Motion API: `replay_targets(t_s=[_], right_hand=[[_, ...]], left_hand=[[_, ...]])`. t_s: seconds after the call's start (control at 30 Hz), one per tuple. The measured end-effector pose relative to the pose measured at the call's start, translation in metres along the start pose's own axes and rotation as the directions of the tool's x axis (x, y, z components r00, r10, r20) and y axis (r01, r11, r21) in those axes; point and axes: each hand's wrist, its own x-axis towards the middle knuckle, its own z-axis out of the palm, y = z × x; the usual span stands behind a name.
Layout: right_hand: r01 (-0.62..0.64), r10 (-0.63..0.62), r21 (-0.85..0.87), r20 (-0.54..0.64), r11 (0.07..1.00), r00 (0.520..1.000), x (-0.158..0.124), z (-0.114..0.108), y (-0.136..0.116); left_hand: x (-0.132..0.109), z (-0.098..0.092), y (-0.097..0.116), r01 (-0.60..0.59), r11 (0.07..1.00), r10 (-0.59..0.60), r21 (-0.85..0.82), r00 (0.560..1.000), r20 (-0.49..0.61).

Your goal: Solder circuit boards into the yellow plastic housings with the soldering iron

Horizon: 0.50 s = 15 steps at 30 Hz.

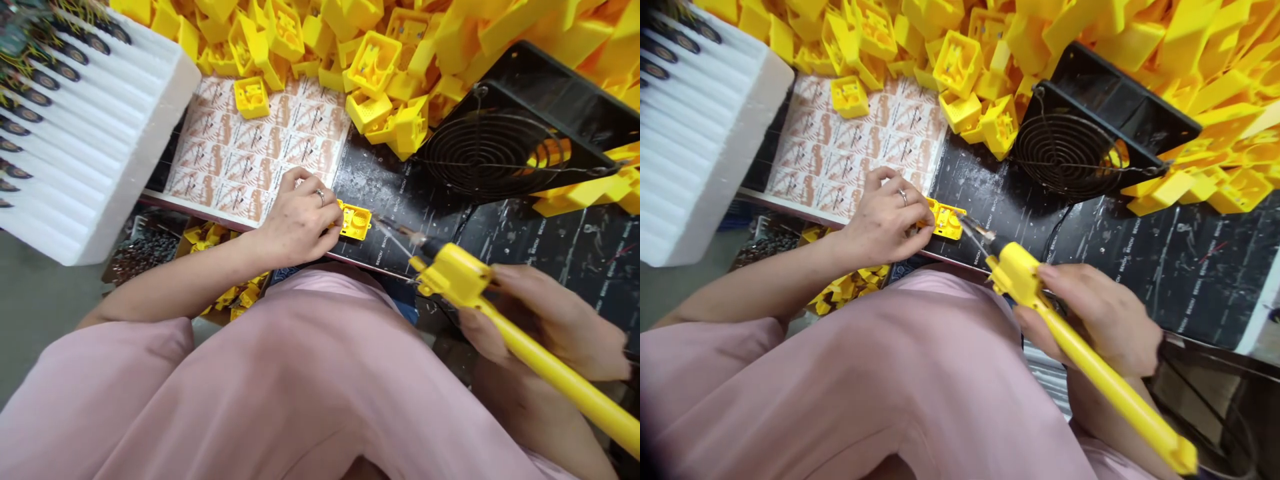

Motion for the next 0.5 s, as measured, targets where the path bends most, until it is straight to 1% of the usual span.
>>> replay_targets(t_s=[0.07, 0.13, 0.23, 0.3, 0.37, 0.5], right_hand=[[0.085, -0.089, 0.062, 0.081, 0.994, 0.993, 0.005, 0.007, 0.004], [0.15, -0.161, 0.092, 0.132, 0.984, 0.978, 0.009, 0.013, 0.006], [0.221, -0.225, 0.045, 0.174, 0.974, 0.959, 0.016, 0.018, 0.005], [0.265, -0.262, 0.015, 0.212, 0.964, 0.942, 0.022, 0.019, 0.004], [0.298, -0.296, 0.021, 0.218, 0.954, 0.93, 0.028, 0.019, 0.001], [0.31, -0.308, 0.032, 0.259, 0.95, 0.916, 0.037, 0.013, -0.008]], left_hand=[[0.002, -0.001, 0.001, 0.003, 0.999, -0.004, 0.033, 1.0, 0.026], [0.003, -0.003, 0.002, -0.001, 0.998, -0.002, 0.062, 0.999, 0.053], [0.006, -0.004, 0.003, -0.02, 0.995, 0.013, 0.093, 0.997, 0.07], [0.007, -0.005, 0.003, -0.02, 0.993, 0.012, 0.116, 0.997, 0.072], [0.008, -0.005, 0.004, -0.029, 0.989, 0.018, 0.144, 0.997, 0.075], [0.01, -0.007, 0.005, -0.082, 0.972, 0.06, 0.218, 0.993, 0.106]])
